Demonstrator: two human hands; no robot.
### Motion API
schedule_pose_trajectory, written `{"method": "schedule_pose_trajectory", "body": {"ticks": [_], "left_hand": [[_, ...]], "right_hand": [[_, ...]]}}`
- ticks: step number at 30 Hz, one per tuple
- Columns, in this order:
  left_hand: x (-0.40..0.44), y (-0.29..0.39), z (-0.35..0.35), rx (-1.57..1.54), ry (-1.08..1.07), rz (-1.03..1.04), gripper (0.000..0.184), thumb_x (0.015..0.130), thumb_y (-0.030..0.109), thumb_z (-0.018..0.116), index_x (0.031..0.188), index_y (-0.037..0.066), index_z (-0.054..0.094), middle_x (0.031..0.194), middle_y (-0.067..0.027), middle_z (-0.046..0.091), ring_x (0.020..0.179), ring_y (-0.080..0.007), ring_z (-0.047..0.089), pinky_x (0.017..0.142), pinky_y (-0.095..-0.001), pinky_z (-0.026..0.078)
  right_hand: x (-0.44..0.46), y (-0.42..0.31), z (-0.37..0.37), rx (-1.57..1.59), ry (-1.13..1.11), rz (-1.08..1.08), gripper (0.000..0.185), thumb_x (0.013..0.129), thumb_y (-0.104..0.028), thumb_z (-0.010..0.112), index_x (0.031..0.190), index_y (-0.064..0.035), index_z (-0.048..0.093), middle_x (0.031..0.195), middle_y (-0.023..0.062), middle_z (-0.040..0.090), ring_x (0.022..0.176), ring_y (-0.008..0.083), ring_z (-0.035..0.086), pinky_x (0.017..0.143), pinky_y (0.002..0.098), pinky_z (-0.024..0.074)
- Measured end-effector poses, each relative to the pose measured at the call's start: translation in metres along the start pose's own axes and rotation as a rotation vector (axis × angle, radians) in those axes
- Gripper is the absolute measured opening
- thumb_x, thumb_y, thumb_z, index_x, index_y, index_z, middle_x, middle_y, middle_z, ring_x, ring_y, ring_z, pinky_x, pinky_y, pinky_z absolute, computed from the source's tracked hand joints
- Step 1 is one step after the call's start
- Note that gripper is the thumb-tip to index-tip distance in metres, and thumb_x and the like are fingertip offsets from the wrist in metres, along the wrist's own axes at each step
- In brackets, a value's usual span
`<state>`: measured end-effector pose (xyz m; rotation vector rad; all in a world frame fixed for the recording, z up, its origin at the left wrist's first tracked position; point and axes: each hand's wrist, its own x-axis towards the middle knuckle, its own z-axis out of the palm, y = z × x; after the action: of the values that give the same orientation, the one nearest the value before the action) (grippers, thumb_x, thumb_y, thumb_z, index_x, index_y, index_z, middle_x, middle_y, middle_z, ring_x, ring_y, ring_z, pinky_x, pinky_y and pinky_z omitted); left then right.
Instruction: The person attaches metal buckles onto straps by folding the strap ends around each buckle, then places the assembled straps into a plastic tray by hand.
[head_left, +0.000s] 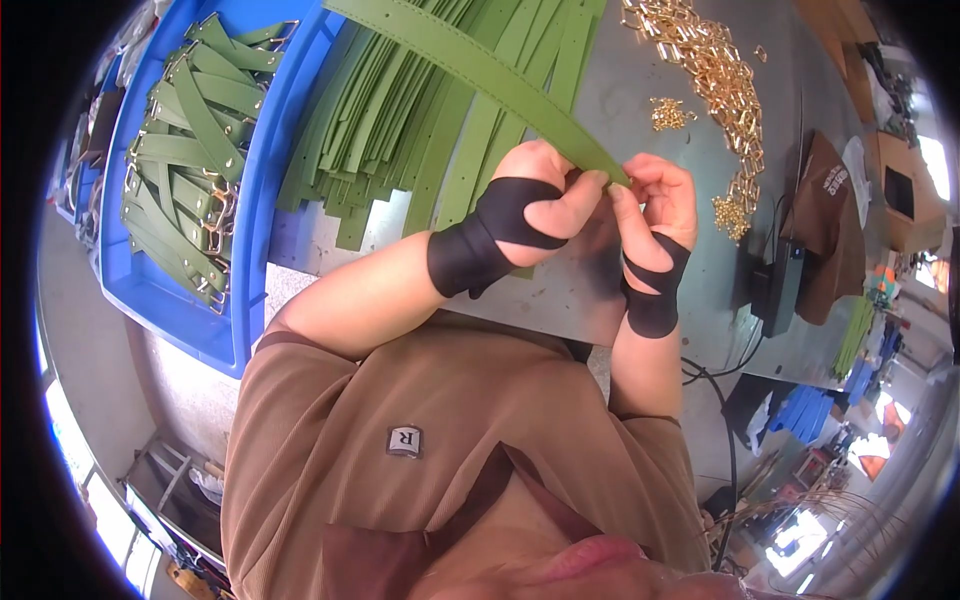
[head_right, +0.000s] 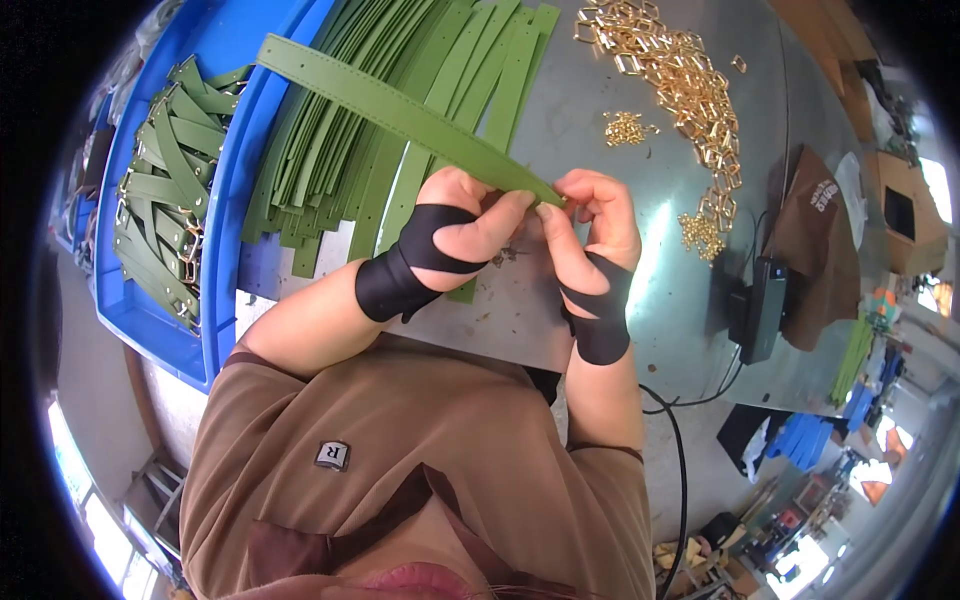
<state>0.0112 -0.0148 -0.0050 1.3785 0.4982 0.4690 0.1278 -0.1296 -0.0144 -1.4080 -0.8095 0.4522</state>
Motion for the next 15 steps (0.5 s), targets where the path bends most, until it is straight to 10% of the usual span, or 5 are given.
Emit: {"method": "schedule_pose_trajectory", "body": {"ticks": [2, 15], "left_hand": [[-0.001, 0.002, 0.0, 0.171, 0.02, 0.193, 0.016, 0.094, 0.002, 0.054, 0.092, -0.001, 0.07, 0.073, -0.0061, 0.066, 0.062, -0.0124, 0.058, 0.062, -0.0257, 0.048], [-0.005, -0.008, 0.001, 0.316, -0.051, 0.379, 0.017, 0.089, -0.01, 0.057, 0.099, -0.001, 0.066, 0.089, -0.0103, 0.065, 0.075, -0.0168, 0.064, 0.066, -0.0284, 0.052]], "right_hand": [[0.001, -0.012, 0.0, -0.039, -0.008, 0.041, 0.019, 0.083, 0.009, 0.068, 0.094, -0.0051, 0.065, 0.108, 0.0066, 0.061, 0.082, 0.0113, 0.054, 0.076, 0.0236, 0.044], [0.012, -0.014, -0.018, -0.841, -0.233, -0.579, 0.025, 0.07, -0.002, 0.068, 0.094, -0.0056, 0.062, 0.103, 0.0065, 0.061, 0.088, 0.0271, 0.057, 0.085, 0.0408, 0.0391]]}}
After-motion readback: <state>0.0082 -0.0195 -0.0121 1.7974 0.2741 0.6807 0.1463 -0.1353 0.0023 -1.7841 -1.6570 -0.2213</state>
